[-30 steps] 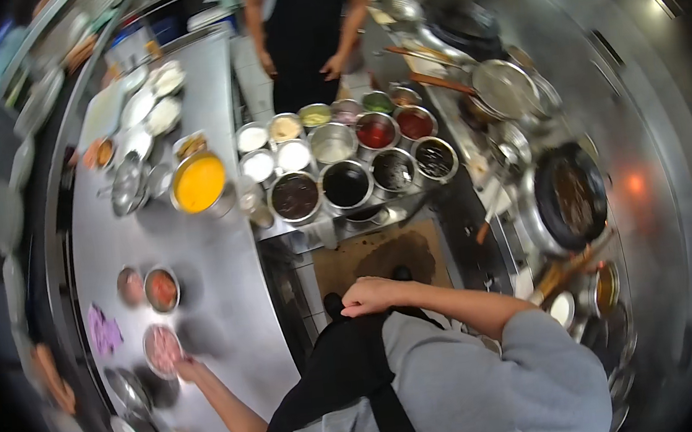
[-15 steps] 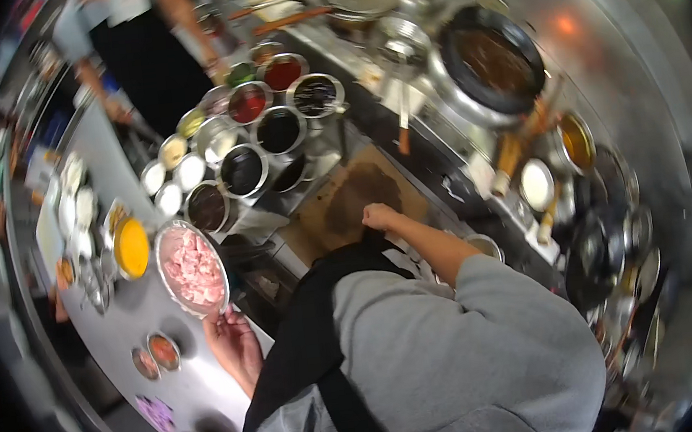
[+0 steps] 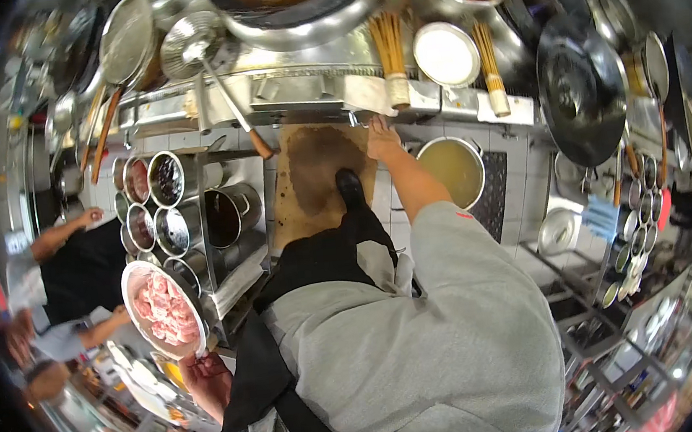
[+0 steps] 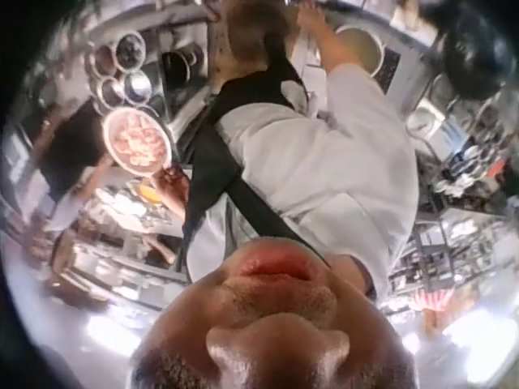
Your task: Frying pieces of meat in a large wok of hot oil in a restaurant kitchen using tongs and a large strainer.
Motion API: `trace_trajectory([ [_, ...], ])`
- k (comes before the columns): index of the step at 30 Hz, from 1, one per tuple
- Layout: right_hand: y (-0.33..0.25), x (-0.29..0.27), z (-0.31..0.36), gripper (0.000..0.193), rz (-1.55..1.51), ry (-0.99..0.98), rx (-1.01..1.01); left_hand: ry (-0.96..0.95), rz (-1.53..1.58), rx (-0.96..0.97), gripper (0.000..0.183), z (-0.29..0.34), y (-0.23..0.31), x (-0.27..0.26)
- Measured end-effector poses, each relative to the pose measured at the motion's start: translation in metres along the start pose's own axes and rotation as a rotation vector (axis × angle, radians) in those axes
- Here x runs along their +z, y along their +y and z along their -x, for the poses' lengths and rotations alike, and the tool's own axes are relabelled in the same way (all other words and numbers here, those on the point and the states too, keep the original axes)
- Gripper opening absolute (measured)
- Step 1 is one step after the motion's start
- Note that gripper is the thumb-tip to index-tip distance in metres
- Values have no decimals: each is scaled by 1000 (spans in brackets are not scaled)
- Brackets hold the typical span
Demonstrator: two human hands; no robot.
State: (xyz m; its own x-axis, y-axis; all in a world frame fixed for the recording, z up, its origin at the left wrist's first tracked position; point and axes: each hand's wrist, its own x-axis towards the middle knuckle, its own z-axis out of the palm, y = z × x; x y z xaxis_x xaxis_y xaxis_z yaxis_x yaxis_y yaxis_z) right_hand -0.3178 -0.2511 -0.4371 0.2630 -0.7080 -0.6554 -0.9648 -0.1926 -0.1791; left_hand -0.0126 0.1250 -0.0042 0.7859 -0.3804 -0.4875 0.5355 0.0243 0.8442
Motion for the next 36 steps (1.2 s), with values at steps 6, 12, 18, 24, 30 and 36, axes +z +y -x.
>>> trace_trajectory([
  [6,22,39,8,78,-303,218,-73,-58,-248,-128,12,-14,-2,101],
  [12,13,200,94,52,-998,613,915,-194,-337,-311,20,-54,-14,161],
  [18,38,203,128,43,-2069,497,1490,-335,-294,-368,17,-73,-13,186],
  [24,77,240,122,27,-2544,364,792,-442,-322,-264,30,-85,-22,191],
  [30,43,98,190,21,-3037,-319,548,-388,-254,-251,26,-98,-13,182],
  [36,-82,-98,219,21,-2880,-327,47,-419,-79,-275,16,-115,1,162],
])
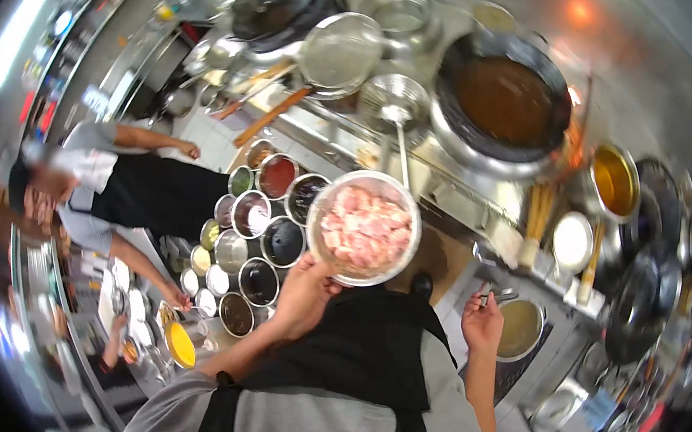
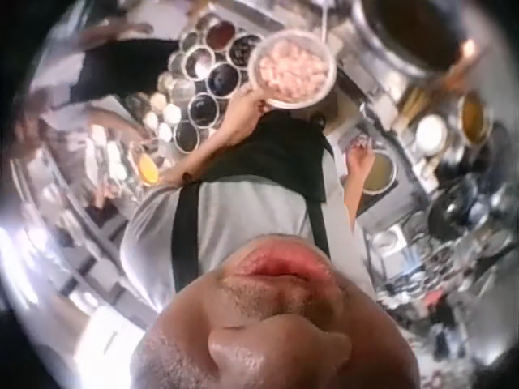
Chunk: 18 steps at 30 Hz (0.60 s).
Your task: Frying pieces of meat in a large wok of hot oil in a restaurant kitchen using tongs and a large strainer.
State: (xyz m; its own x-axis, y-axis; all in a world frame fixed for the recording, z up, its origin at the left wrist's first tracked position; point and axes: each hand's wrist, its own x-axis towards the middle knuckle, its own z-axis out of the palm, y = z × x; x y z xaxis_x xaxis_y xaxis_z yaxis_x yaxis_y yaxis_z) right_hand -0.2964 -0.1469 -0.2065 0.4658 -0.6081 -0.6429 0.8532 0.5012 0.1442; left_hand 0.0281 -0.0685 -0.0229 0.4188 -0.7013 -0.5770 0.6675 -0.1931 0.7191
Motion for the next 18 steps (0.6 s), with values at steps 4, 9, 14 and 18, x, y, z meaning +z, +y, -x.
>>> trace_trajectory([
  [4,77,80,-31,17,279,-69,55,-29,69,55,13,10,25,-12],
  [9,186,155,-36,23,820,-222,60,33,116,188,15,27,54,-51],
  [14,239,193,-37,28,954,-576,-25,86,145,235,14,28,73,-85],
  [18,229,198,-54,19,978,-559,55,79,174,260,11,7,78,-99],
])
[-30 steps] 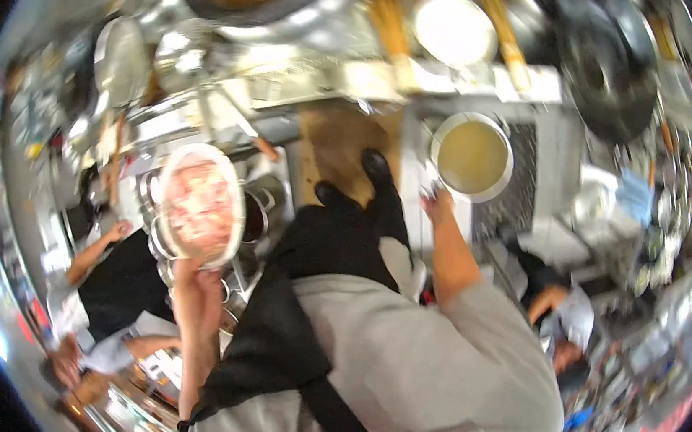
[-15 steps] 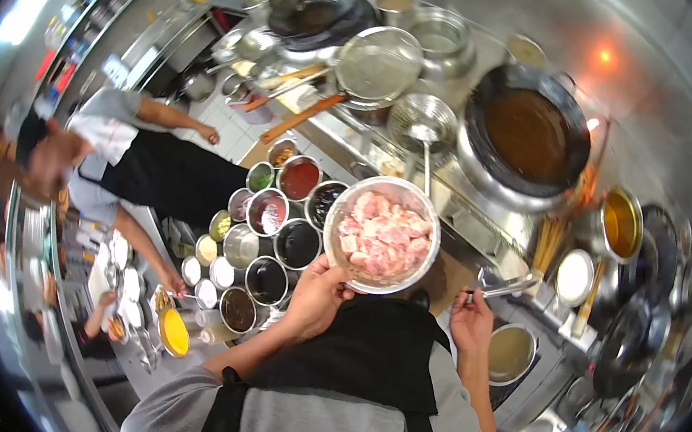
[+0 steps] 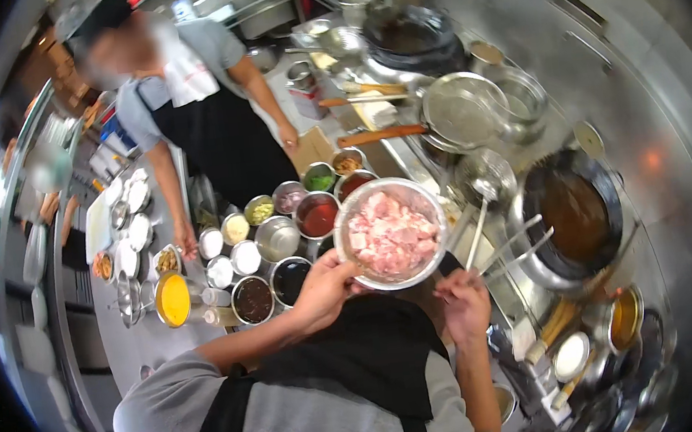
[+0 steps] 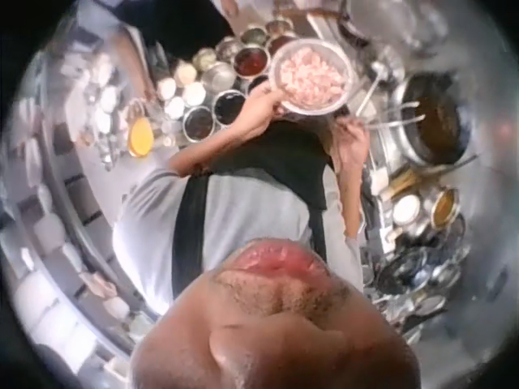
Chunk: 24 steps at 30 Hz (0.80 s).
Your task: Frying pieces of meat in a large wok of hot oil in a restaurant kitchen using tongs and a large strainer.
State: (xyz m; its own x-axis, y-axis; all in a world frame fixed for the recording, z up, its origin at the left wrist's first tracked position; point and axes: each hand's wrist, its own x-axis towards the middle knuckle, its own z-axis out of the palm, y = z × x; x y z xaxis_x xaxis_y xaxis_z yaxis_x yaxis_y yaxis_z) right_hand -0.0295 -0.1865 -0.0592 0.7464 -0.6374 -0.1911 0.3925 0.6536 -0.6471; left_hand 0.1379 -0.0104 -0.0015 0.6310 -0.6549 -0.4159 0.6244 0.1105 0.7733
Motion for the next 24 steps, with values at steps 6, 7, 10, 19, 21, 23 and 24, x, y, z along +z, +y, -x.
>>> trace_trajectory([
  [6,3,-28,20,25,282,220,-92,82,-41,11,8,-45,-11,-22],
  [7,-1,-21,21,27,411,233,-90,84,-74,31,11,-52,-10,-28],
  [10,-20,-11,19,19,722,174,-67,109,-176,83,18,-71,4,-39],
  [19,-82,60,9,42,1773,44,-90,-23,-203,29,14,-129,3,-35],
  [21,-71,52,5,43,1897,14,-213,-88,-236,25,15,-133,-1,-30],
  [23,-70,55,5,40,1963,28,-243,-123,-233,3,15,-139,-9,-23],
  [24,-69,49,6,38,1954,62,-269,-142,-234,-8,15,-143,-13,-21],
])
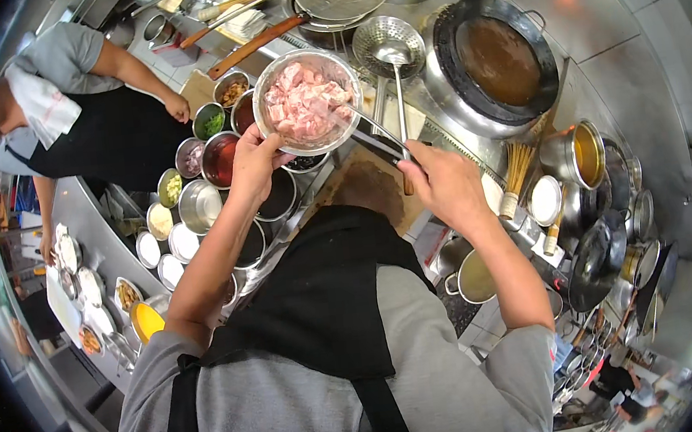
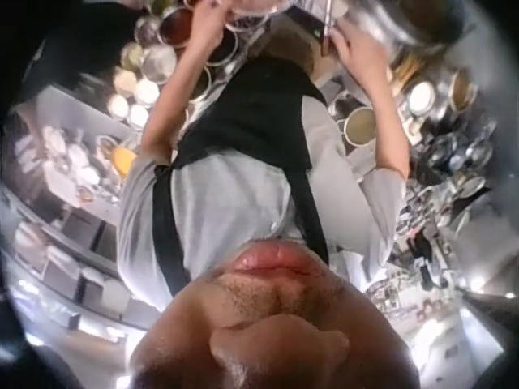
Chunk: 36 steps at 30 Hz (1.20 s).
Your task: Frying pieces of meat in a large wok of hot oil in a restaurant kitchen using tongs and a large strainer.
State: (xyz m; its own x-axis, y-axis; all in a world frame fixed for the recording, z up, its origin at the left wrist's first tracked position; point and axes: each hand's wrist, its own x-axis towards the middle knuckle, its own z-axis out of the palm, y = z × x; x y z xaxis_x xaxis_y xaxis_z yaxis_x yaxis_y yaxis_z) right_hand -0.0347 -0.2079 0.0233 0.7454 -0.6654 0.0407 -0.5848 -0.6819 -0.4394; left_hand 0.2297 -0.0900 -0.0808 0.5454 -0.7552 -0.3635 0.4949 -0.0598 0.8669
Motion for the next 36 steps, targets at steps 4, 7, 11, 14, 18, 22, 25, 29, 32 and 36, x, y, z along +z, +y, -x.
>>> trace_trajectory([
  [4,17,-16,16,33,-114,49,160,-25,-46,-56,16,-20,-15,14],
  [7,57,-19,30,35,-204,69,242,-35,-122,-59,17,-27,-24,33],
  [11,98,-44,45,26,-483,62,251,-123,-45,-129,23,-31,-39,82],
  [14,114,-75,57,25,-698,110,472,-148,6,-117,20,-33,-51,128],
  [18,134,-122,60,24,-642,173,469,-192,42,-160,20,-45,-72,155],
  [22,187,-123,49,23,-575,181,491,-158,23,-146,21,-12,-62,161],
  [25,229,-100,28,27,-141,186,358,-151,80,-188,31,39,-32,149],
  [29,299,-36,-17,34,107,163,491,-139,210,-161,33,104,8,144],
  [32,337,-2,-46,42,-22,187,651,-115,218,-122,33,132,23,127],
  [36,339,-6,-47,45,-31,558,614,-89,161,-145,34,154,29,105],
])
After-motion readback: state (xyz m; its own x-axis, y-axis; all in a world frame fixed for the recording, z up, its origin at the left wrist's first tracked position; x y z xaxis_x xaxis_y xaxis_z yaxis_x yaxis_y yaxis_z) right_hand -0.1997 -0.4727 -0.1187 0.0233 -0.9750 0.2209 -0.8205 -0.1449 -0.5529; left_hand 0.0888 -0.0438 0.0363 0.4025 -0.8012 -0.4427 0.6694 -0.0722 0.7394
